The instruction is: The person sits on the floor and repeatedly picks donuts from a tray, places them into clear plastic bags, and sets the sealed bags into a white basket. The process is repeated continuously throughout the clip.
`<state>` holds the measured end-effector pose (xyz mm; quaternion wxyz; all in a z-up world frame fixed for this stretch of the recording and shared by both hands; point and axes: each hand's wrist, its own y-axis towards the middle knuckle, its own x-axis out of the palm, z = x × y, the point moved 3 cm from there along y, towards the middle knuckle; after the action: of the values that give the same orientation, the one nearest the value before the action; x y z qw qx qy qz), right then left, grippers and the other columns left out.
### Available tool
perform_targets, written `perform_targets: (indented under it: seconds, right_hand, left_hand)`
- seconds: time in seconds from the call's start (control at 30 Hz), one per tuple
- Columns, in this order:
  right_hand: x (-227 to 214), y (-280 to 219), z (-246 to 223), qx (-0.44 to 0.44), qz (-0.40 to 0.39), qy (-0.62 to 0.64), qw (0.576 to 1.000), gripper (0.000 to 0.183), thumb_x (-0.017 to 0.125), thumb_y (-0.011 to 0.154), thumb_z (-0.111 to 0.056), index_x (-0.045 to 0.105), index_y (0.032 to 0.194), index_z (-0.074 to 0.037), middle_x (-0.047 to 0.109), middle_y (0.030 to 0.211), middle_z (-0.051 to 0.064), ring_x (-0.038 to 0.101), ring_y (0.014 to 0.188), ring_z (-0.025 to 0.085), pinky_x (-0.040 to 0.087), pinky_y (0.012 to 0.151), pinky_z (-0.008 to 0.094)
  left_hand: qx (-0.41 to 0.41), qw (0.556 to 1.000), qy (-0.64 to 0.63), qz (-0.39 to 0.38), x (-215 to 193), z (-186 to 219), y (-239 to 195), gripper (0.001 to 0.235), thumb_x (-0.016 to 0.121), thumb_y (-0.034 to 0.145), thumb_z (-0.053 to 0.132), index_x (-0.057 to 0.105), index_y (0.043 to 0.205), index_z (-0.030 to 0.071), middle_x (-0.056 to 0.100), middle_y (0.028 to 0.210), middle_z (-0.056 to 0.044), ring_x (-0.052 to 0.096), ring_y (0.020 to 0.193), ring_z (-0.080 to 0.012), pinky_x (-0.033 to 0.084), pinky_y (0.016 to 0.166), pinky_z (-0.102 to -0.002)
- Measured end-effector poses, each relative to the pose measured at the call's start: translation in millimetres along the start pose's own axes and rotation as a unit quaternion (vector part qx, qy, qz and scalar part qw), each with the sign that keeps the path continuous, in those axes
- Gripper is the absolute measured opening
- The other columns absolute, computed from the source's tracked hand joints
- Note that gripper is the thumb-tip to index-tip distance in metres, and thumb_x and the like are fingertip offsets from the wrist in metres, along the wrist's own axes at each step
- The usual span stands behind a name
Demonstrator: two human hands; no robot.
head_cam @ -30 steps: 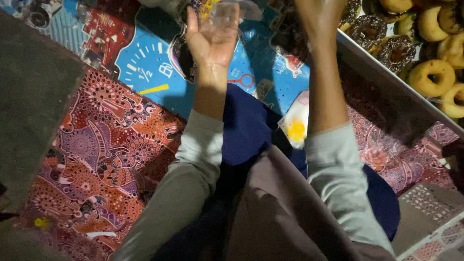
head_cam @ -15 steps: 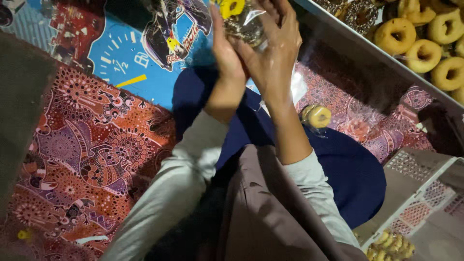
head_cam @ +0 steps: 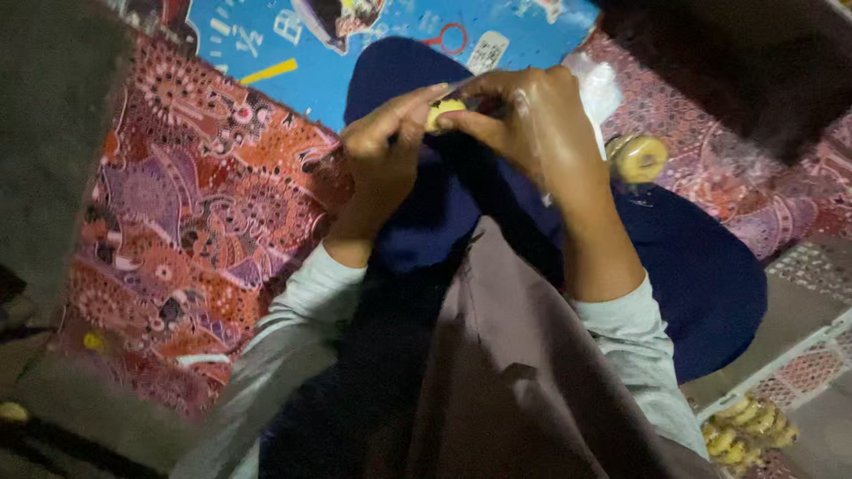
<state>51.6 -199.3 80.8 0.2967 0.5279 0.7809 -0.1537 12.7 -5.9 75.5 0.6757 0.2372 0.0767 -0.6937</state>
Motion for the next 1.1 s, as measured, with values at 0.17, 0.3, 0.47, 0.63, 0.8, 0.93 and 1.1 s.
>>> perform_targets:
  seconds: [0.17, 0.3, 0.47, 0.63, 0.8, 0.93, 1.1]
  right_hand:
    - [27, -3, -42, -0.039, 0.032, -0.057, 0.997, 0.018, 0.075, 0.106, -0.018, 0.078, 0.093, -0.007, 0.071, 0.078, 0.015, 0.069, 0.064, 0.03, 0.052, 0.059, 0.039]
    - [31, -1, -42, -0.073, 0.058, -0.103, 0.99, 0.008, 0.081, 0.097, -0.016, 0.081, 0.097, -0.008, 0.071, 0.077, 0.014, 0.068, 0.065, 0.032, 0.052, 0.058, 0.042]
    - [35, -3, -25, -0.227, 0.108, -0.048, 0.967, 0.043, 0.074, 0.085, 0.001, 0.066, 0.127, -0.001, 0.07, 0.114, 0.015, 0.069, 0.102, 0.033, 0.057, 0.088, 0.041]
    - [23, 21, 2, -0.11, 0.09, -0.016, 0.99, 0.039, 0.077, 0.089, 0.001, 0.066, 0.126, -0.002, 0.072, 0.112, 0.018, 0.071, 0.101, 0.032, 0.057, 0.088, 0.039]
    - [23, 11, 19, 0.114, -0.016, 0.251, 0.961, 0.044, 0.069, 0.099, -0.01, 0.056, 0.141, -0.007, 0.067, 0.119, 0.011, 0.064, 0.11, 0.022, 0.053, 0.094, 0.032]
    - [91, -41, 44, 0.148, -0.004, 0.391, 0.908, 0.05, 0.07, 0.101, -0.018, 0.048, 0.144, -0.004, 0.064, 0.128, 0.006, 0.062, 0.119, 0.016, 0.052, 0.105, 0.029]
    - [130, -24, 72, 0.168, -0.014, 0.465, 0.869, 0.031, 0.062, 0.107, -0.021, 0.066, 0.13, -0.002, 0.072, 0.122, 0.004, 0.064, 0.115, 0.013, 0.05, 0.104, 0.028]
  left_hand:
    - [-0.171, 0.94, -0.283, 0.081, 7, -62, -17, 0.024, 0.055, 0.11, 0.012, 0.071, 0.115, -0.004, 0.078, 0.111, -0.013, 0.076, 0.105, -0.019, 0.06, 0.097, -0.031]
    - [-0.185, 0.922, -0.322, 0.109, 26, -92, -21, 0.02, 0.061, 0.105, 0.009, 0.068, 0.118, -0.005, 0.077, 0.107, -0.013, 0.076, 0.101, -0.0191, 0.062, 0.094, -0.03]
    - [-0.103, 0.962, -0.238, 0.081, 27, -78, -27, 0.018, 0.062, 0.109, 0.006, 0.069, 0.121, -0.004, 0.075, 0.113, -0.012, 0.07, 0.105, -0.0163, 0.057, 0.096, -0.028]
    - [-0.082, 0.989, -0.073, 0.099, 22, -59, -27, 0.017, 0.066, 0.106, 0.01, 0.073, 0.117, -0.002, 0.079, 0.11, -0.011, 0.079, 0.1, -0.0159, 0.063, 0.09, -0.029]
    - [-0.19, 0.916, -0.252, 0.245, 20, -34, -14, 0.031, 0.06, 0.105, 0.017, 0.069, 0.127, -0.003, 0.076, 0.119, -0.019, 0.077, 0.104, -0.0244, 0.066, 0.092, -0.04]
    - [0.062, 0.982, 0.075, 0.159, 25, -13, -25, 0.038, 0.055, 0.113, 0.029, 0.058, 0.135, -0.002, 0.055, 0.143, -0.025, 0.051, 0.14, -0.0322, 0.041, 0.121, -0.041]
    - [-0.277, 0.869, -0.394, 0.114, 12, -96, -22, 0.055, 0.045, 0.107, 0.043, 0.071, 0.122, -0.003, 0.075, 0.116, -0.015, 0.07, 0.108, -0.0243, 0.054, 0.097, -0.035]
